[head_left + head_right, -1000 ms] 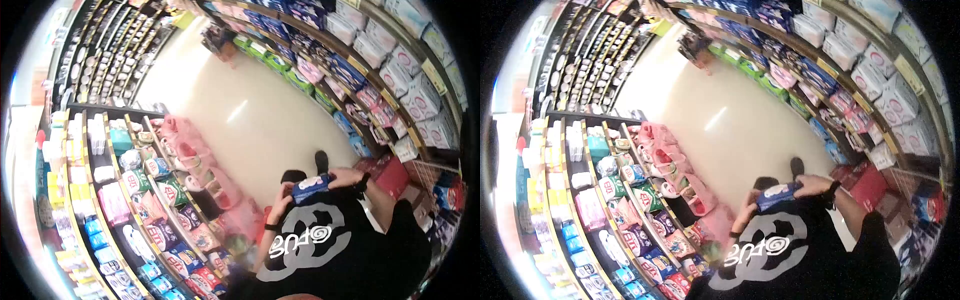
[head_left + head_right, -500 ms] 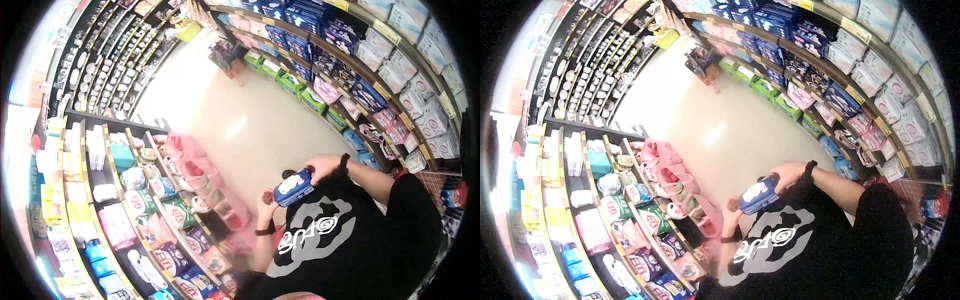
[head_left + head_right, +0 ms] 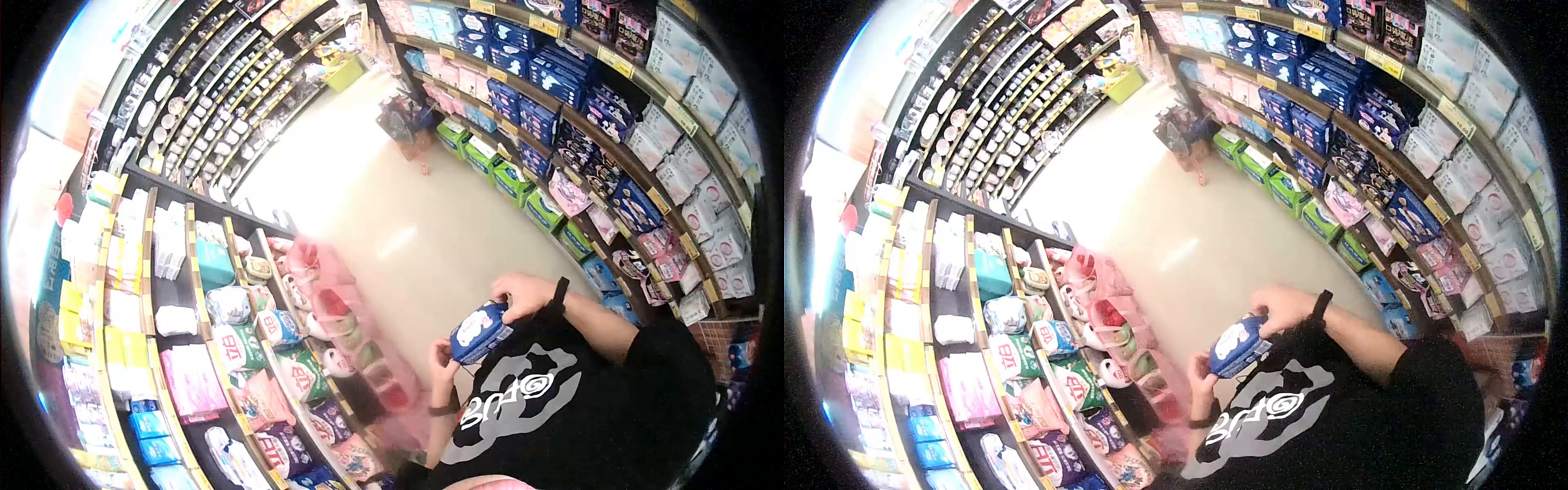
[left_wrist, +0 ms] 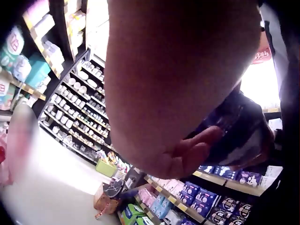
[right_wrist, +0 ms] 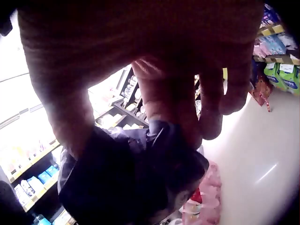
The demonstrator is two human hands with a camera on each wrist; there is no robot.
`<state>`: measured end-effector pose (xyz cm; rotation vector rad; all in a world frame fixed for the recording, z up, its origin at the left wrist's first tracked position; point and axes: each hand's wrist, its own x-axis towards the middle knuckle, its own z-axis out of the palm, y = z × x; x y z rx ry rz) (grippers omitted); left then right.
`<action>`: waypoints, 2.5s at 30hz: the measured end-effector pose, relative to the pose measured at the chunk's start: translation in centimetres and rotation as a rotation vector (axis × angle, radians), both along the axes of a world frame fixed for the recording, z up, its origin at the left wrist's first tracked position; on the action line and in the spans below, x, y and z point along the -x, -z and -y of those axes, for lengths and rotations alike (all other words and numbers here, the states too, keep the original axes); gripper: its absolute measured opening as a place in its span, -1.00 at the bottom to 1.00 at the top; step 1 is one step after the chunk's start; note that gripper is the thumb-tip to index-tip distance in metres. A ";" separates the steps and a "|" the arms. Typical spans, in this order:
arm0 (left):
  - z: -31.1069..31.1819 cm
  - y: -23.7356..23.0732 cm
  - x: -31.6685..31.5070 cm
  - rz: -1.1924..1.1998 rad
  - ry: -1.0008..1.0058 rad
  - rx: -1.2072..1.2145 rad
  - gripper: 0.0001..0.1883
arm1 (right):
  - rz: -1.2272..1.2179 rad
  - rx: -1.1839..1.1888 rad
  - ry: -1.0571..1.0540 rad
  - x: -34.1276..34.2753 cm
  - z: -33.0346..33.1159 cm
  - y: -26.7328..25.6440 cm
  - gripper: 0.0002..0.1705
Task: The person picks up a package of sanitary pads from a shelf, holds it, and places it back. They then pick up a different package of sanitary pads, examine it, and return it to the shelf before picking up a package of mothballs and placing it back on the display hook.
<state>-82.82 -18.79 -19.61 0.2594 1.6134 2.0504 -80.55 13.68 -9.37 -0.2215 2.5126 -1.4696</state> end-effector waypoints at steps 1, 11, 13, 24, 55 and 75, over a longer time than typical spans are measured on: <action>-0.2 -0.8 0.7 0.010 0.009 0.020 -0.55 | 0.019 0.036 0.010 0.4 0.0 0.1 -0.58; -1.5 -2.7 7.9 0.042 0.069 0.036 -0.47 | 0.393 0.128 -0.026 6.0 -2.5 1.4 -0.58; -2.9 -2.4 9.9 -0.040 0.013 0.130 -0.51 | 0.252 0.015 -0.015 7.4 -3.8 2.8 -0.47; -14.2 -7.9 23.1 -0.256 0.209 0.473 -0.61 | 0.243 0.132 -0.036 14.3 -14.4 3.2 -0.34; -38.4 -3.5 50.5 -0.392 0.685 0.316 -0.48 | 0.315 0.104 0.585 30.2 -30.9 1.9 -0.36; -45.1 -4.7 67.9 -0.128 0.933 0.180 -0.43 | 0.345 0.073 0.862 45.1 -33.2 -0.1 -0.47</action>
